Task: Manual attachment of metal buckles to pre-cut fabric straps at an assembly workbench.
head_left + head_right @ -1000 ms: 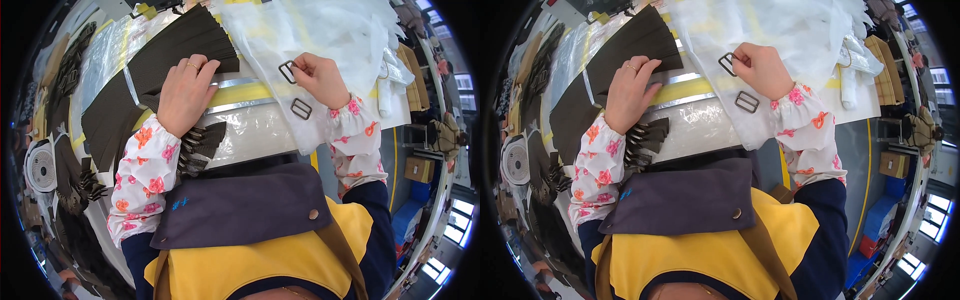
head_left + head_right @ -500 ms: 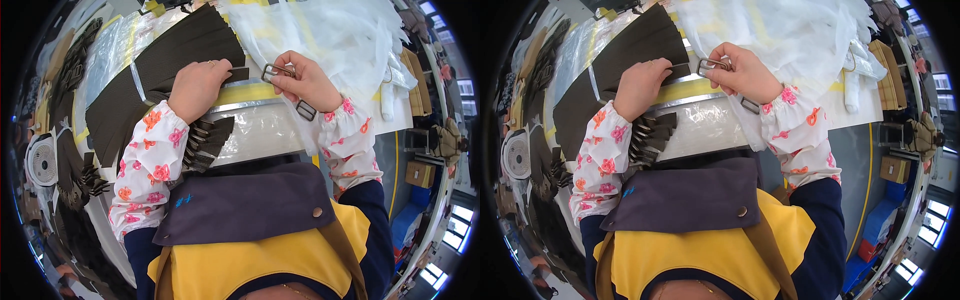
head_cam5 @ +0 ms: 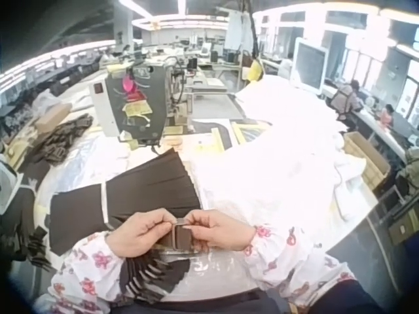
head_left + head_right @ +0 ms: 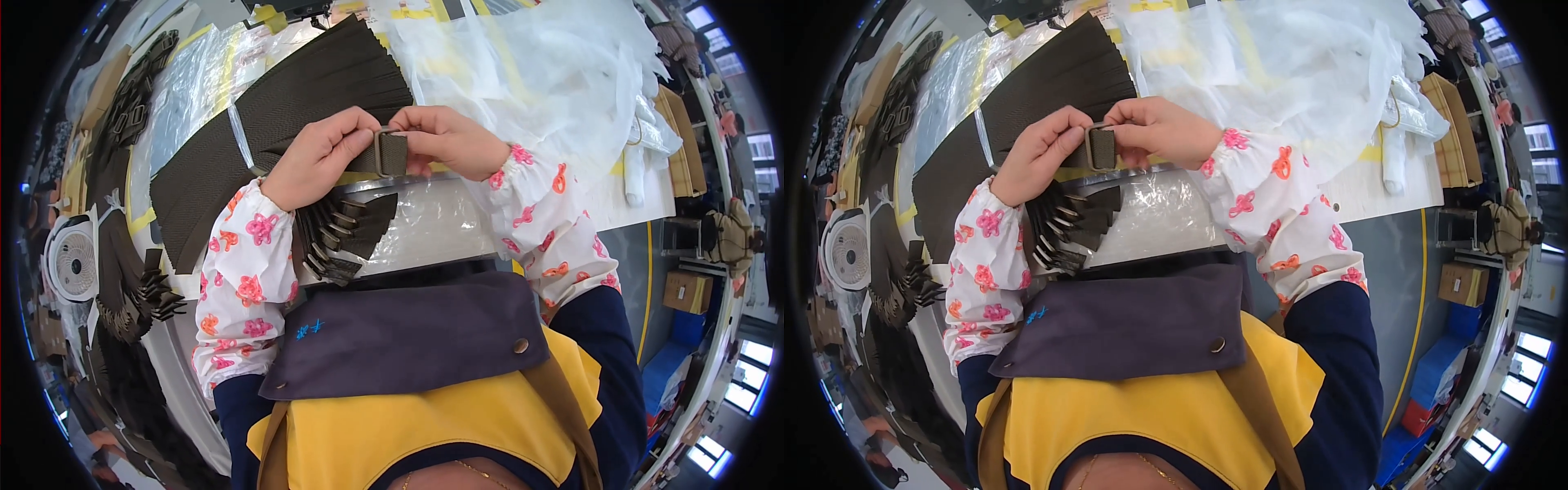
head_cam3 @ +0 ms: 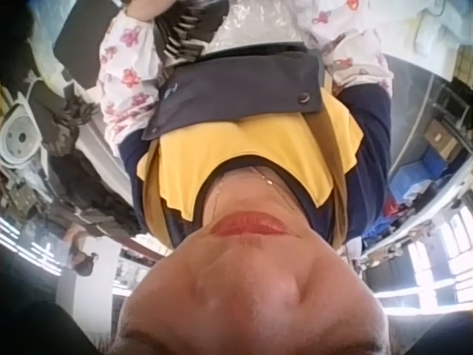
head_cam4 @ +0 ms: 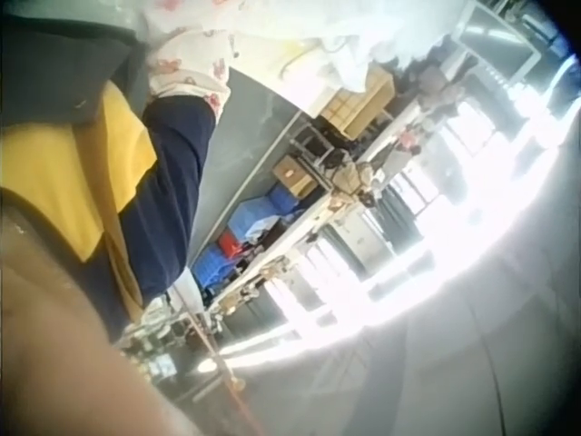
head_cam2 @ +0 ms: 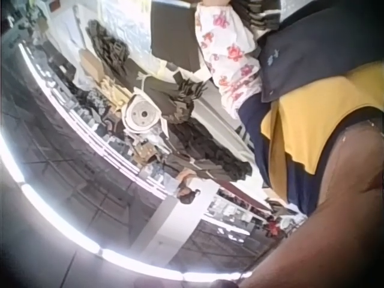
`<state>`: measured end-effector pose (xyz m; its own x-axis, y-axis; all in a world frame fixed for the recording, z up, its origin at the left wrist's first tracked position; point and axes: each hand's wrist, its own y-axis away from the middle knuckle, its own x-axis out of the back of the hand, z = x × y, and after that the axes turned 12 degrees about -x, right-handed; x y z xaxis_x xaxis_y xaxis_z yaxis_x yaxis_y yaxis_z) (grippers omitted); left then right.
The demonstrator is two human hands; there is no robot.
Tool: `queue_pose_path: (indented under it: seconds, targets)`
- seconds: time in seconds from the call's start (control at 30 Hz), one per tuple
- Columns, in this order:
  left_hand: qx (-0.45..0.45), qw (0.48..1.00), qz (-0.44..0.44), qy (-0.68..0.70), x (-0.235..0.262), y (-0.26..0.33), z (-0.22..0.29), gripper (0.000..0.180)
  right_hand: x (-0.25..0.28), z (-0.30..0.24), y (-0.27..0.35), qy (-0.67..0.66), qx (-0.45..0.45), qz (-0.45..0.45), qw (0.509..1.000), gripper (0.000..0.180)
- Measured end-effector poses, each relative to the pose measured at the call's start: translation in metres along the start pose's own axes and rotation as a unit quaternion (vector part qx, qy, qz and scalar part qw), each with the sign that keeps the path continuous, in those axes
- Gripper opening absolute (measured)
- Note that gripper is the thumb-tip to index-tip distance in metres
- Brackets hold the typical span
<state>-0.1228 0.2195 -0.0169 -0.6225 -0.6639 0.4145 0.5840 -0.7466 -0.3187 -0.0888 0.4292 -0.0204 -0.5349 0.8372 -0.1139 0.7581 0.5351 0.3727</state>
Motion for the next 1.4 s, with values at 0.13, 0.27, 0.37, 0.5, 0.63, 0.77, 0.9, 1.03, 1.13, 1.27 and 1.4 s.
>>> queue_pose_path:
  seconds: [0.13,0.27,0.37,0.5,0.63,0.77,0.9,1.03,1.13,1.27,1.4]
  targets:
    - [-0.021,0.987,0.103,0.118,-0.004,-0.001,0.005,0.017,-0.023,-0.001,-0.011,-0.1,-0.032,0.009,0.994,0.02]
    - [-0.097,0.988,0.015,-0.12,0.009,0.003,0.009,0.014,-0.025,-0.001,-0.014,-0.082,-0.006,0.065,0.995,0.016]
    - [-0.132,0.972,0.032,-0.189,0.013,0.007,0.015,0.016,-0.032,-0.005,-0.016,-0.018,0.013,0.116,0.993,0.014]
    - [-0.092,0.977,0.028,-0.189,0.015,0.014,0.02,0.011,-0.034,0.007,-0.036,0.016,0.016,0.116,0.993,0.011]
    - [0.05,0.994,0.048,-0.086,0.021,0.025,0.021,0.01,-0.04,0.019,-0.051,-0.012,0.005,0.123,0.992,0.014]
    - [0.072,0.983,0.02,-0.17,0.028,0.03,0.019,0.012,-0.045,0.014,-0.051,-0.001,-0.016,0.084,0.996,0.013]
    - [0.032,0.965,-0.016,-0.262,0.029,0.022,0.02,0.013,-0.05,0.018,-0.049,-0.03,-0.001,0.093,0.995,0.012]
    - [-0.002,0.959,0.023,-0.283,0.023,0.019,0.015,0.013,-0.06,0.014,-0.041,0.019,0.08,0.158,0.984,0.01]
    - [0.067,0.978,0.005,-0.199,0.021,0.018,0.017,0.015,-0.052,0.018,-0.037,-0.037,0.088,0.115,0.989,0.01]
    - [-0.121,0.967,0.065,-0.217,0.013,0.01,0.006,0.024,-0.041,0.006,-0.014,-0.042,0.043,0.129,0.99,0.01]
    - [-0.101,0.925,-0.121,-0.345,0.016,0.006,0.013,0.028,-0.034,0.009,0.02,0.059,0.08,0.211,0.972,0.007]
